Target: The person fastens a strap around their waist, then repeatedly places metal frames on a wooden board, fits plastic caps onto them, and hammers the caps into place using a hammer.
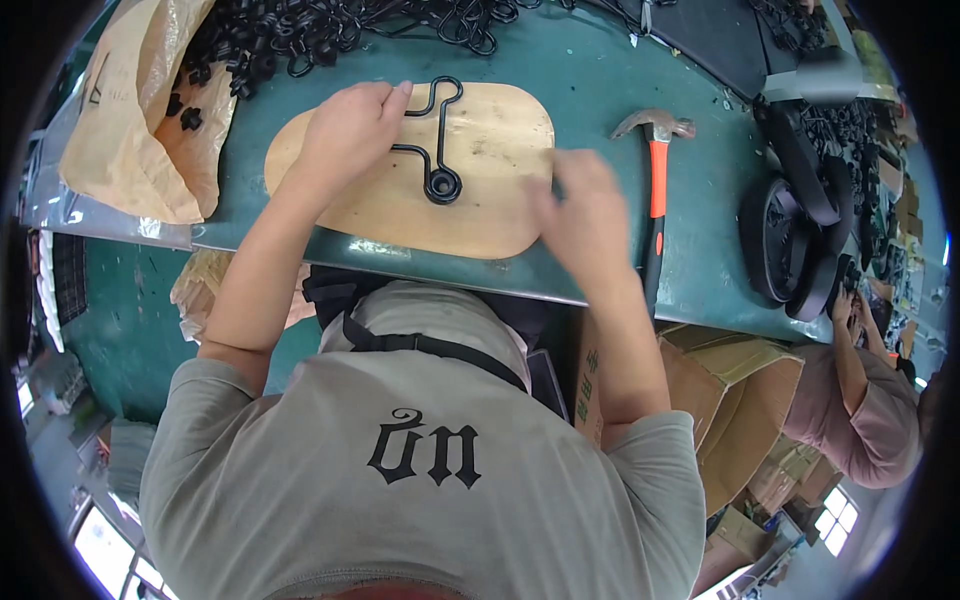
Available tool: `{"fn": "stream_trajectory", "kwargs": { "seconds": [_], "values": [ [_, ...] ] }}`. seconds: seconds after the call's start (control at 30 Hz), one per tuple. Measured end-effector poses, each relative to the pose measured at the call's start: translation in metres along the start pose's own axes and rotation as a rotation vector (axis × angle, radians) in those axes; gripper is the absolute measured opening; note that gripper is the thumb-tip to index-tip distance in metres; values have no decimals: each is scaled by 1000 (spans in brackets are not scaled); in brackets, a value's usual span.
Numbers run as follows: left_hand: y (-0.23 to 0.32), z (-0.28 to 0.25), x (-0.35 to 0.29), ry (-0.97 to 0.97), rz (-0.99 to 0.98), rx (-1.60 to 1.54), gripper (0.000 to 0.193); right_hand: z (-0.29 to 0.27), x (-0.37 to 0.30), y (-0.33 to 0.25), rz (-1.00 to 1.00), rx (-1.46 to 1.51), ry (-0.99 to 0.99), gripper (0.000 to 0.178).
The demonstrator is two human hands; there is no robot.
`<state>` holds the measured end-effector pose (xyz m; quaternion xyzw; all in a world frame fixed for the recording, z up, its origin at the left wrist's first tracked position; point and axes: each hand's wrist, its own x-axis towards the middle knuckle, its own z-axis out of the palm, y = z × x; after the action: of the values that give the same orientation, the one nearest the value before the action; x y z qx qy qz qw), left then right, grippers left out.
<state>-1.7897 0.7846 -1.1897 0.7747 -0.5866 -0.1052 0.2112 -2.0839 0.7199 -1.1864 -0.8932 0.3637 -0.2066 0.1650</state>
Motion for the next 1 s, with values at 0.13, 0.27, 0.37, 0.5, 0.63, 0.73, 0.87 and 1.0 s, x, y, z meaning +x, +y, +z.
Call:
{"fn": "stream_trajectory", "kwargs": {
  "seconds": [0.13,0.27,0.37,0.5,0.63,0.73,0.87,1.0],
  "values": [
    [8,-1,3,-131,-127,62,56,-22,-26,33,365,-608,94,42],
    [9,5,5,-123,-102,97,57,-18,-58,87,749,-614,72,39],
    [9,11,-1,-22,-62,44,61,-30,-64,91,690,-386,101,34],
    [5,9,3,-50,-117,-37,60,-57,-67,11,980,686,114,32],
    [4,8,2,-99,-165,61,57,-62,-83,-54,866,811,-109,29],
    [3,11,0,-70,-124,76,56,-46,-93,-77,325,236,-265,23],
    [5,9,-9,54,-23,85,55,-52,-81,-81,280,221,-304,22],
    [1,10,-11,44,-59,32,57,-90,-69,-104,471,620,103,23]
  ]
}}
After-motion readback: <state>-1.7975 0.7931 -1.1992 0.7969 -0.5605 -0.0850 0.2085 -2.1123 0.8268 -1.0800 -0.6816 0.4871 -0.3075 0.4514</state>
